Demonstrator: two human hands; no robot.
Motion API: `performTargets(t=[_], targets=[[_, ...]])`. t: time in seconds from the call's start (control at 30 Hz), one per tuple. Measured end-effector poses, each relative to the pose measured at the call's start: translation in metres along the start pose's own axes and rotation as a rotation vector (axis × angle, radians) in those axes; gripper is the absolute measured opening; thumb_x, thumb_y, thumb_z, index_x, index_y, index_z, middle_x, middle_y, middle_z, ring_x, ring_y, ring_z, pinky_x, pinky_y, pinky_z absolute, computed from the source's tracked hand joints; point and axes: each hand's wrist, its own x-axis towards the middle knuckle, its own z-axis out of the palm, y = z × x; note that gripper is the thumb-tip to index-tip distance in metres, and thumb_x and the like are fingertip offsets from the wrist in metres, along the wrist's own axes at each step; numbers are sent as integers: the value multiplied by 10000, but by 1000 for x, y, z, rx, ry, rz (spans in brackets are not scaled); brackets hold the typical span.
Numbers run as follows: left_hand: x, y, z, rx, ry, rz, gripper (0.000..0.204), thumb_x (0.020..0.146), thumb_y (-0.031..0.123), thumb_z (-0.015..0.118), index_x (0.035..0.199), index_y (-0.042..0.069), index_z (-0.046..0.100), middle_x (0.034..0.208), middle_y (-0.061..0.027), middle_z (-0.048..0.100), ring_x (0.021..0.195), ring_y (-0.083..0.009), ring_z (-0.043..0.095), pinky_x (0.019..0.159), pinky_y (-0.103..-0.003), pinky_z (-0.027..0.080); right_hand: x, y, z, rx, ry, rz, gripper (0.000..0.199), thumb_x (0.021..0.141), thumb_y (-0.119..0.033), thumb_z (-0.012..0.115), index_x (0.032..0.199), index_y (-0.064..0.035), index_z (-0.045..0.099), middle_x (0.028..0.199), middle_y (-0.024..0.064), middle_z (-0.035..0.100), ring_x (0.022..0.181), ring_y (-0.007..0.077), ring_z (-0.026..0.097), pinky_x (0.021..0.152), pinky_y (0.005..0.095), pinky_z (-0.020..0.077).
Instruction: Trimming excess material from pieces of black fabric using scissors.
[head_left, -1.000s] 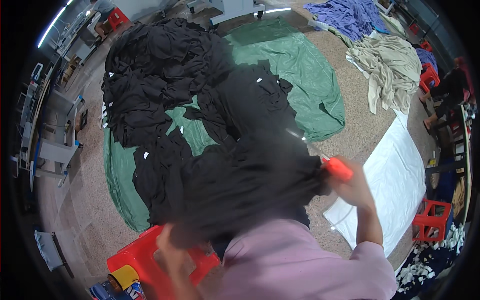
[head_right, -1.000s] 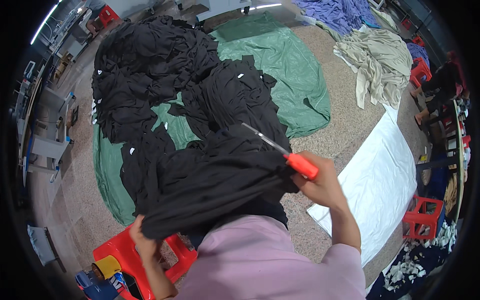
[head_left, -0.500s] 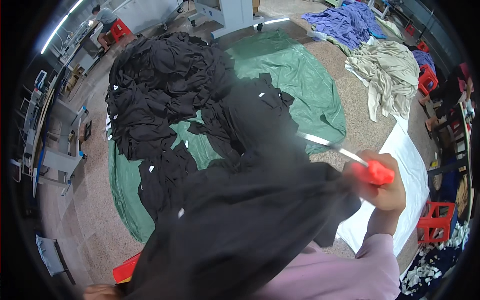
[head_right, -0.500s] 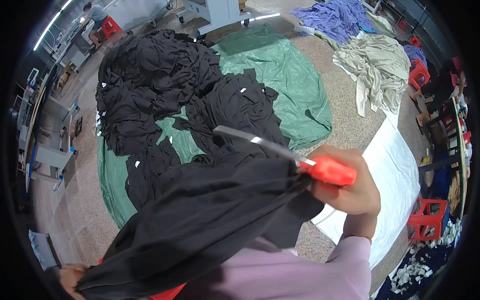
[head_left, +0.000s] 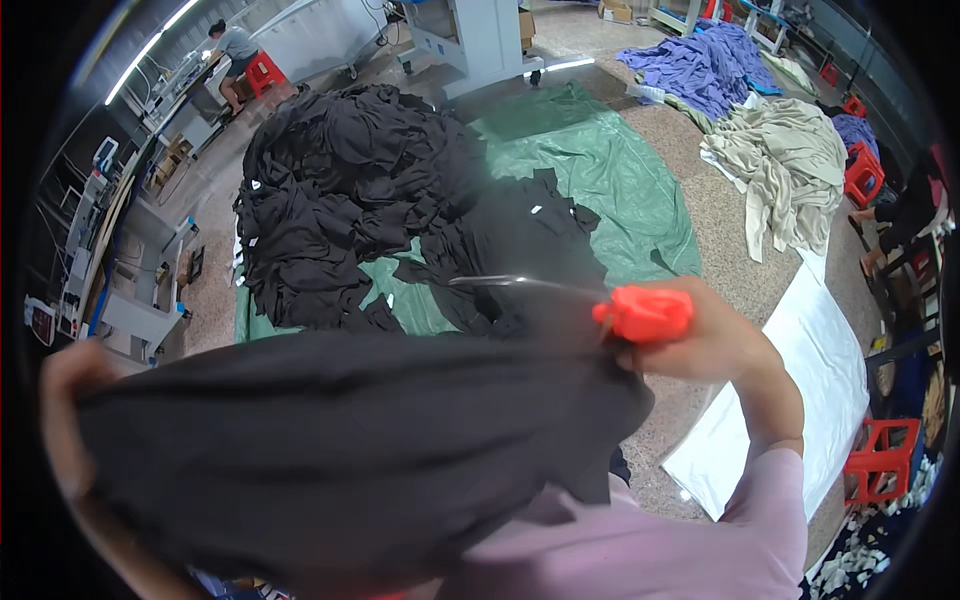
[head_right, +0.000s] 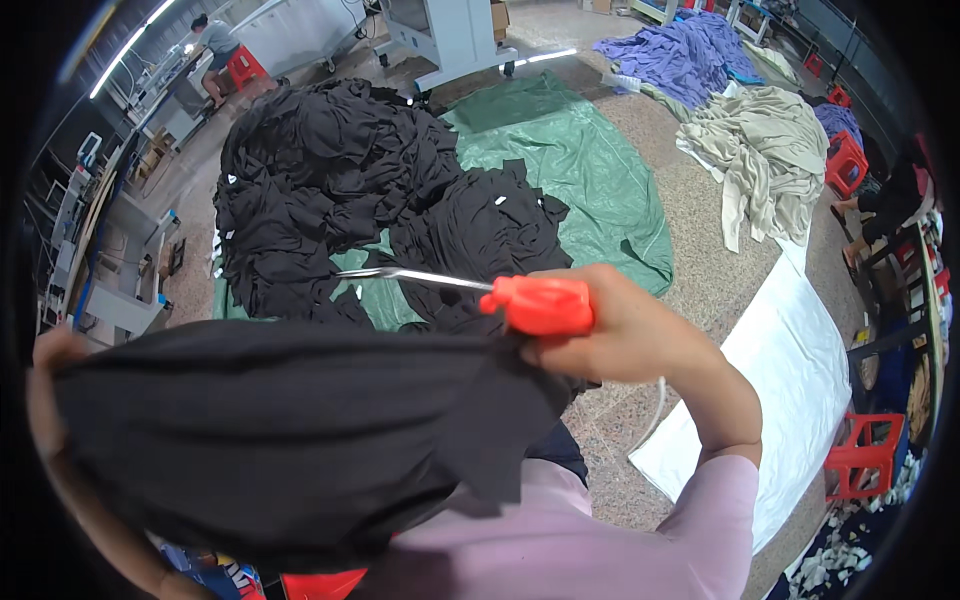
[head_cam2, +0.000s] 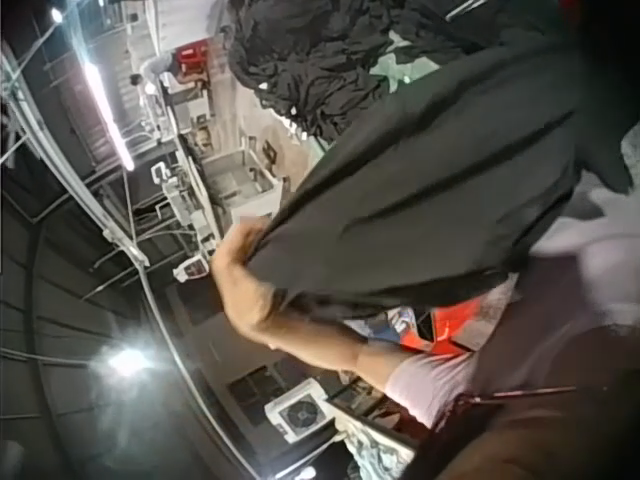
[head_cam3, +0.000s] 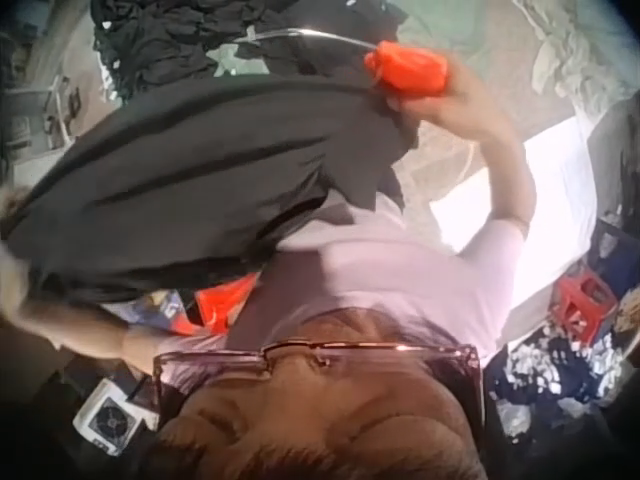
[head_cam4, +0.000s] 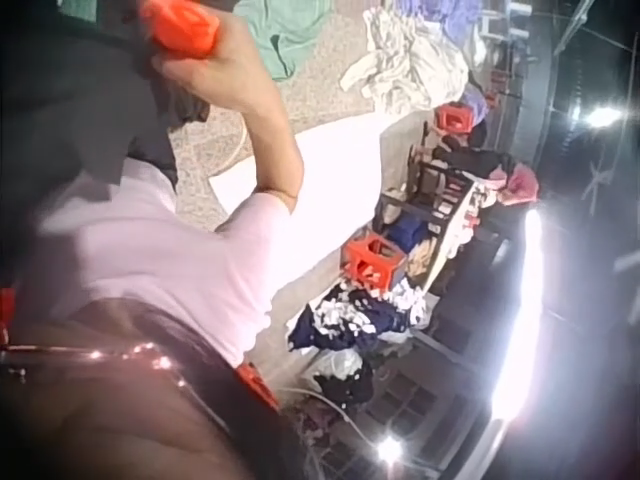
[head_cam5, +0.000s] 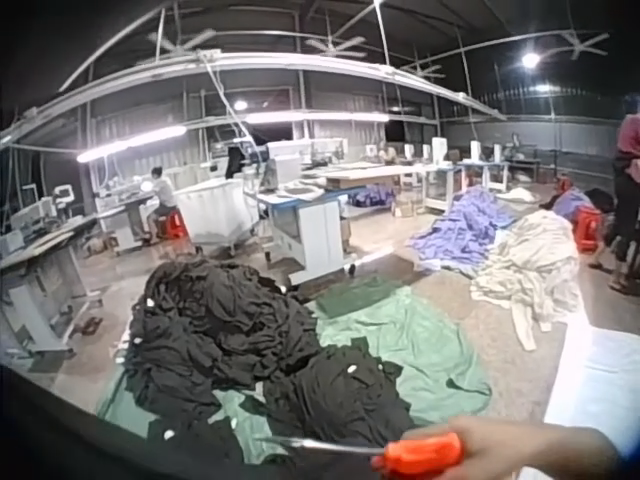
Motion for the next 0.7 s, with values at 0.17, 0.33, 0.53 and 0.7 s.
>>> performTargets(t=[0.17,0.33,0.53,0.7], targets=[[-27,-101,262,-465,-720,-302,396,622,93,719,989,-15,620,881,-106,646,852,-210,627,783,-309,496,40,120,1,-332,115,111,298,763,-131,710,1043,-40,661,807,132,670,736,267,636,701,368,499],[-100,12,388,-258,-112,-140,338,789,99,710,1107,57,604,1284,-184,533,1195,-377,499,1015,-507,391,41,226,40,-686,433,139,451,781,-242,765,1157,-66,587,867,180,643,843,414,635,713,453,502],[-175,136,331,-446,-85,-117,276,706,215,819,868,84,639,930,-77,597,837,-286,556,749,-407,405,-7,193,87,-488,402,-56,690,651,-402,868,1193,-93,574,1065,120,621,951,350,649,750,406,532],[-221,138,330,-398,-153,-297,397,721,308,806,999,57,672,1006,-106,588,901,-295,541,773,-399,406,-7,211,110,-638,319,-115,515,732,0,684,1223,-103,566,1082,117,619,907,344,655,712,405,541]])
